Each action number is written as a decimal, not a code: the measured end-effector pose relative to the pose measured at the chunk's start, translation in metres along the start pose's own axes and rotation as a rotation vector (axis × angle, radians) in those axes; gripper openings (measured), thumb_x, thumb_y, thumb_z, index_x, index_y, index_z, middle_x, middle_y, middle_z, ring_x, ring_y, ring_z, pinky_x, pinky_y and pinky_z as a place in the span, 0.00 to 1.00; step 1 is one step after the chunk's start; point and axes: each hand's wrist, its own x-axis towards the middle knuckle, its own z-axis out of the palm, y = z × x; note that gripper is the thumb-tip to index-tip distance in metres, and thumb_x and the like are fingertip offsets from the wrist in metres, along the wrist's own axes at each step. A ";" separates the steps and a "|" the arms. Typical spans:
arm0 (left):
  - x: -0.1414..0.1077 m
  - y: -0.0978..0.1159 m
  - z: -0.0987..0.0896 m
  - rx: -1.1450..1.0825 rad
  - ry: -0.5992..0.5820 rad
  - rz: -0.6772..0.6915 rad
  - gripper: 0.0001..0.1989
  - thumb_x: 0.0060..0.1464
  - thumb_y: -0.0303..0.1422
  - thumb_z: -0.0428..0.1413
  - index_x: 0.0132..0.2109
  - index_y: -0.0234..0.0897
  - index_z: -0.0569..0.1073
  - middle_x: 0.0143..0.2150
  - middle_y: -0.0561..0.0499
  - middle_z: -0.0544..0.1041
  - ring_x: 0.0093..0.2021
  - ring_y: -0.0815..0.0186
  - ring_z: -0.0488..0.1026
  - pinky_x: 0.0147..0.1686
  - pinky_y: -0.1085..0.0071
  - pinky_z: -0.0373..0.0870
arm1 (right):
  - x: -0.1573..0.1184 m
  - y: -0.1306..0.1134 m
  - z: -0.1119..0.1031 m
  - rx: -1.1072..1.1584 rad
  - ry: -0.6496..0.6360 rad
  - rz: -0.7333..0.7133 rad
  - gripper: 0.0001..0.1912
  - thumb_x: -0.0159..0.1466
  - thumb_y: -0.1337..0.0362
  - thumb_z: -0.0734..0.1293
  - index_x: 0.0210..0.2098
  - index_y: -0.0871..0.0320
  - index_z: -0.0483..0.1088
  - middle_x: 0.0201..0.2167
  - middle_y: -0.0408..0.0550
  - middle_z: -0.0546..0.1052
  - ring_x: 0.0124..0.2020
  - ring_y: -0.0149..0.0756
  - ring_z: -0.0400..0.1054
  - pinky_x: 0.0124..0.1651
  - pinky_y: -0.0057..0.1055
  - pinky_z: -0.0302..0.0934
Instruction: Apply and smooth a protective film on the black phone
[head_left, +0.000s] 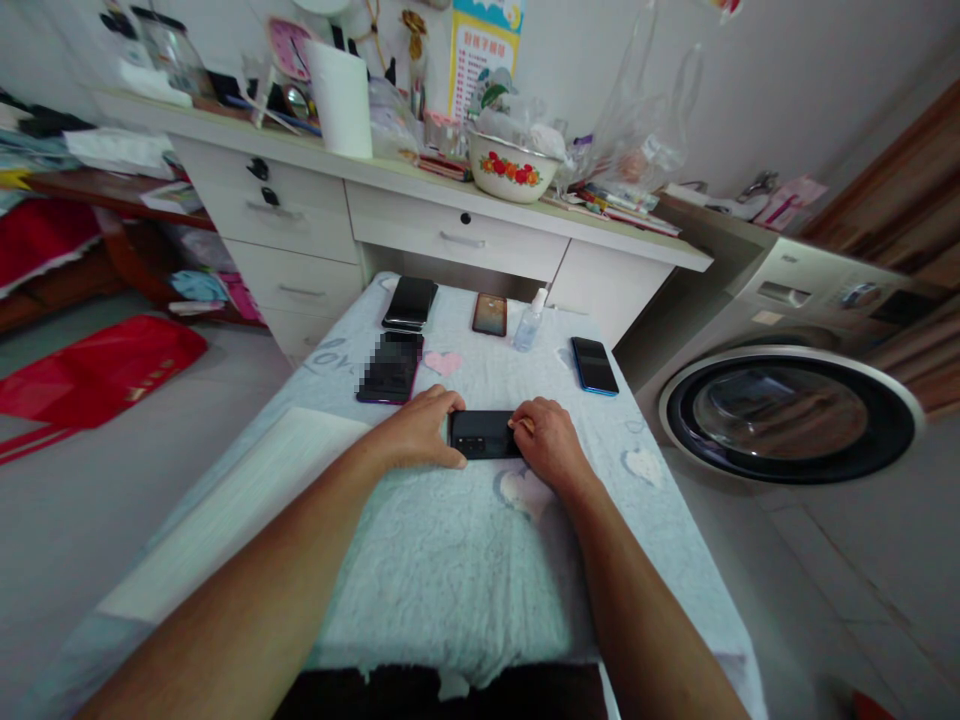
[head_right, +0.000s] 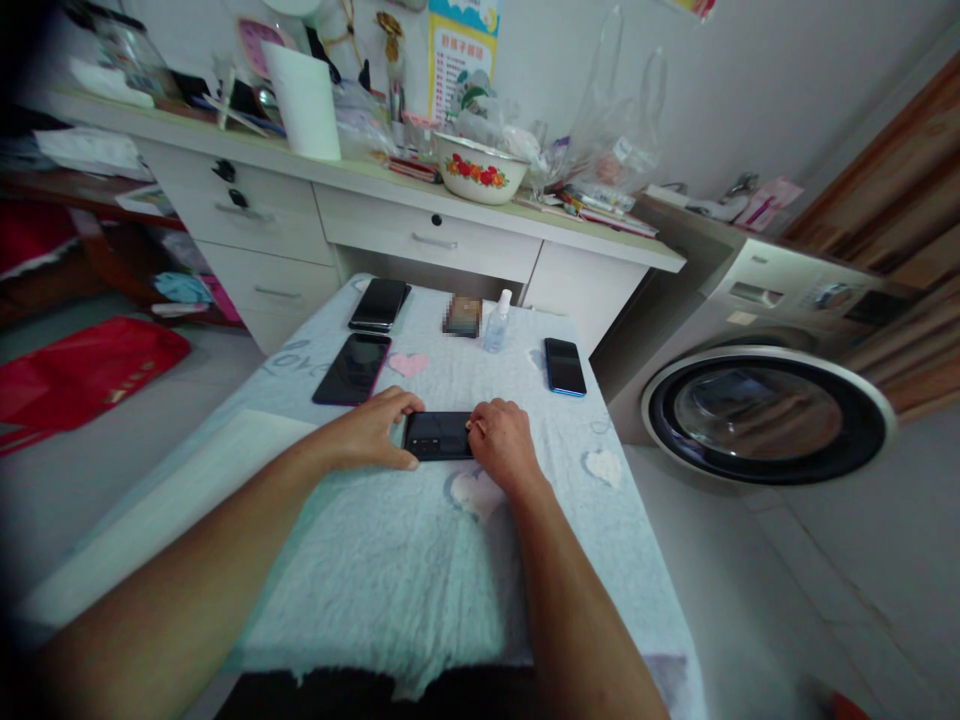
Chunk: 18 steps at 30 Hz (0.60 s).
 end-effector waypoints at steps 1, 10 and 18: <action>0.000 0.000 0.000 -0.001 -0.001 -0.001 0.31 0.32 0.40 0.63 0.46 0.39 0.66 0.45 0.48 0.66 0.47 0.57 0.67 0.47 0.65 0.65 | 0.000 0.001 0.000 0.000 0.004 0.009 0.07 0.62 0.68 0.62 0.34 0.57 0.73 0.35 0.47 0.74 0.41 0.36 0.65 0.45 0.29 0.53; 0.000 0.001 -0.001 0.007 -0.007 -0.001 0.31 0.33 0.40 0.64 0.47 0.38 0.67 0.45 0.48 0.66 0.48 0.57 0.67 0.47 0.65 0.64 | 0.005 0.011 0.006 -0.012 0.043 0.075 0.07 0.63 0.66 0.63 0.35 0.57 0.74 0.35 0.49 0.74 0.41 0.38 0.65 0.46 0.31 0.53; 0.000 0.002 -0.002 0.005 -0.014 -0.007 0.30 0.33 0.40 0.63 0.47 0.39 0.66 0.46 0.48 0.66 0.48 0.57 0.67 0.47 0.66 0.65 | 0.004 0.019 0.001 -0.033 0.051 0.112 0.07 0.62 0.66 0.63 0.34 0.57 0.74 0.34 0.49 0.75 0.39 0.37 0.66 0.44 0.30 0.53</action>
